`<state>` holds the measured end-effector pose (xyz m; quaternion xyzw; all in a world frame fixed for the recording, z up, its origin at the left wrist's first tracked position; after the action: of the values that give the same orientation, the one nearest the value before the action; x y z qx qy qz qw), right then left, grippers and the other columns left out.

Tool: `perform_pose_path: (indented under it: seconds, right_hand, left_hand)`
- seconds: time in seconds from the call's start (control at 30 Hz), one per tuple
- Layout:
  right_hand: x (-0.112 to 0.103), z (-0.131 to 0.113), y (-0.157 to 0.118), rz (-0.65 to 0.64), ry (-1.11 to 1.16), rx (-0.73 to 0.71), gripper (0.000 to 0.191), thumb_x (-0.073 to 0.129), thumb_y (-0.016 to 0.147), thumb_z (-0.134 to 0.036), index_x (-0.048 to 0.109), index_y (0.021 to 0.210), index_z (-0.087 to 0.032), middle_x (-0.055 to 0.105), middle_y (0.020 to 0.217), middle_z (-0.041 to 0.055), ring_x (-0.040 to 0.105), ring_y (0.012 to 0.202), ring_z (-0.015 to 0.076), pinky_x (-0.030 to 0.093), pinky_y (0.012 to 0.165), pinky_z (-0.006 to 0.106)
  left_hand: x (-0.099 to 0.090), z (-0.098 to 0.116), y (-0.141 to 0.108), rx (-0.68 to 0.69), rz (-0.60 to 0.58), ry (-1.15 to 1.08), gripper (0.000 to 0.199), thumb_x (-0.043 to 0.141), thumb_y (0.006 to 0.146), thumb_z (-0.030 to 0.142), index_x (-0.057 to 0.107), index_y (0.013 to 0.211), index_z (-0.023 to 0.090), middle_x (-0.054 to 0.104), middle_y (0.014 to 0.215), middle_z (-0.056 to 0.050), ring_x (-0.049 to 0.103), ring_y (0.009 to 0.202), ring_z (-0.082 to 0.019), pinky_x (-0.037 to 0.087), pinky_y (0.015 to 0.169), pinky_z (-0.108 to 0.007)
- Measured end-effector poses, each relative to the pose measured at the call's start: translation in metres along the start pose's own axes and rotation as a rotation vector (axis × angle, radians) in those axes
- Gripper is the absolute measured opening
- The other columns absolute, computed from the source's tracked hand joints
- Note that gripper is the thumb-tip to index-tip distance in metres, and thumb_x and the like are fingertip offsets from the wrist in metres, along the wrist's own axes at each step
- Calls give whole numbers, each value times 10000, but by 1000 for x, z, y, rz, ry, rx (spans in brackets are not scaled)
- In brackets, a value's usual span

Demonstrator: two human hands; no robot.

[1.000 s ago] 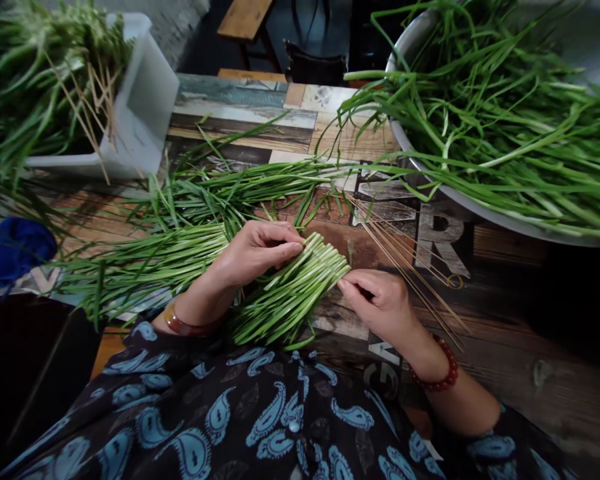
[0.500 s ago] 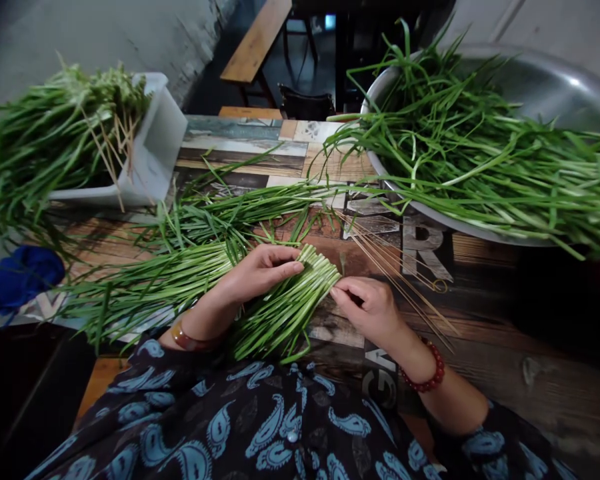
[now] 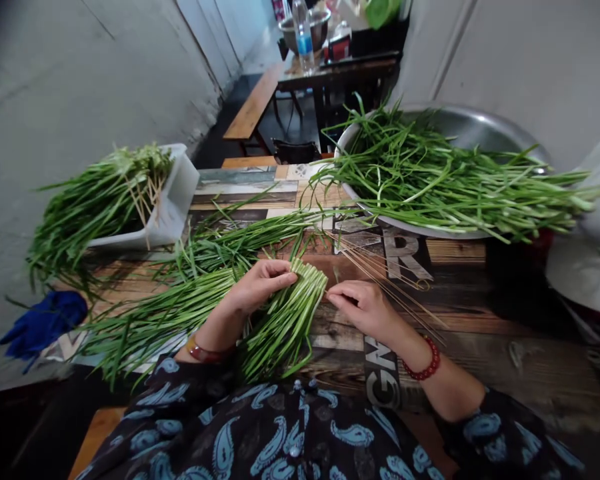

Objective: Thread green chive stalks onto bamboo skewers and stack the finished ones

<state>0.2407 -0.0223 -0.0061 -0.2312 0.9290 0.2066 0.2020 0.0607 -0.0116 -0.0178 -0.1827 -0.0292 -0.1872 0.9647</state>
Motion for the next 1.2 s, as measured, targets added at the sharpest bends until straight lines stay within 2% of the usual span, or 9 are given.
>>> perform_pose_path:
  seconds: [0.1, 0.27, 0.37, 0.53, 0.6, 0.7, 0.83, 1.03, 1.2]
  right_hand:
    - [-3, -10, 0, 46, -59, -92, 177, 561, 938, -238, 709, 850, -197, 751, 828, 50, 703, 743, 166, 549, 701, 275]
    - [-13, -50, 1, 36, -292, -221, 200, 512, 963, -222, 704, 918, -186, 740, 896, 73, 697, 817, 184, 542, 752, 301]
    - [-27, -83, 7, 36, -446, -263, 224, 495, 972, -229, 710, 930, -185, 733, 907, 78, 688, 825, 190, 527, 744, 299]
    - [-57, -141, 22, 161, -559, -382, 228, 498, 973, -233, 717, 922, -196, 733, 878, 62, 675, 807, 185, 510, 716, 296]
    - [-66, -162, 24, 212, -586, -447, 217, 509, 972, -237, 715, 915, -200, 731, 869, 57, 669, 800, 183, 503, 701, 297]
    - [-71, -184, 23, 253, -627, -505, 221, 511, 976, -252, 712, 895, -210, 725, 840, 48, 662, 781, 180, 497, 682, 299]
    - [-64, -193, 20, 248, -633, -518, 208, 512, 973, -243, 705, 902, -218, 732, 854, 44, 668, 790, 183, 499, 673, 302]
    - [-56, -198, 20, 251, -654, -499, 153, 540, 958, -236, 678, 898, -211, 732, 871, 44, 675, 791, 189, 506, 709, 319]
    - [-48, -202, 16, 160, -675, -532, 136, 513, 958, -208, 645, 925, -207, 717, 886, 51, 674, 808, 191, 521, 733, 321]
  left_hand:
    - [5, 6, -5, 9, -105, -1, 443, 803, 685, 455, 708, 927, 96, 698, 794, -51, 608, 680, -126, 470, 649, -216]
    - [16, 23, -26, 25, -139, 13, 446, 786, 687, 515, 717, 820, 94, 695, 717, -36, 586, 607, -105, 466, 610, -212]
    - [19, 45, -41, 137, -34, -8, 413, 796, 686, 488, 721, 801, 99, 709, 742, -46, 607, 644, -111, 477, 646, -218]
    - [21, 97, -69, 392, 131, 80, 359, 763, 748, 446, 721, 837, 101, 692, 715, -32, 576, 607, -93, 452, 599, -204]
    - [25, 117, -81, 478, 110, 120, 335, 749, 771, 431, 727, 850, 106, 701, 737, -38, 596, 639, -102, 467, 634, -214]
    - [33, 133, -92, 547, -23, 129, 345, 773, 753, 407, 740, 941, 119, 738, 873, -71, 666, 824, -158, 505, 805, -262]
    - [38, 132, -93, 582, -98, 59, 411, 791, 724, 428, 744, 997, 124, 749, 985, -101, 672, 1017, -226, 480, 969, -323]
    - [42, 116, -91, 514, -108, -93, 425, 768, 747, 447, 737, 1037, 138, 749, 1024, -119, 700, 987, -253, 536, 909, -359]
    - [45, 109, -103, 477, -179, -117, 492, 741, 761, 499, 721, 1103, 148, 755, 995, -124, 693, 1023, -267, 548, 895, -367]
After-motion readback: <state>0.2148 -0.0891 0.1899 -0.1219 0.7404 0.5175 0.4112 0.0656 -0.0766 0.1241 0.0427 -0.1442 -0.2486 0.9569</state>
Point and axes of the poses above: each hand's wrist, its own y-axis towards the middle knuckle, its own x-axis out of the palm, z = x × y, the point moved 7 cm from there along y, towards the middle knuckle
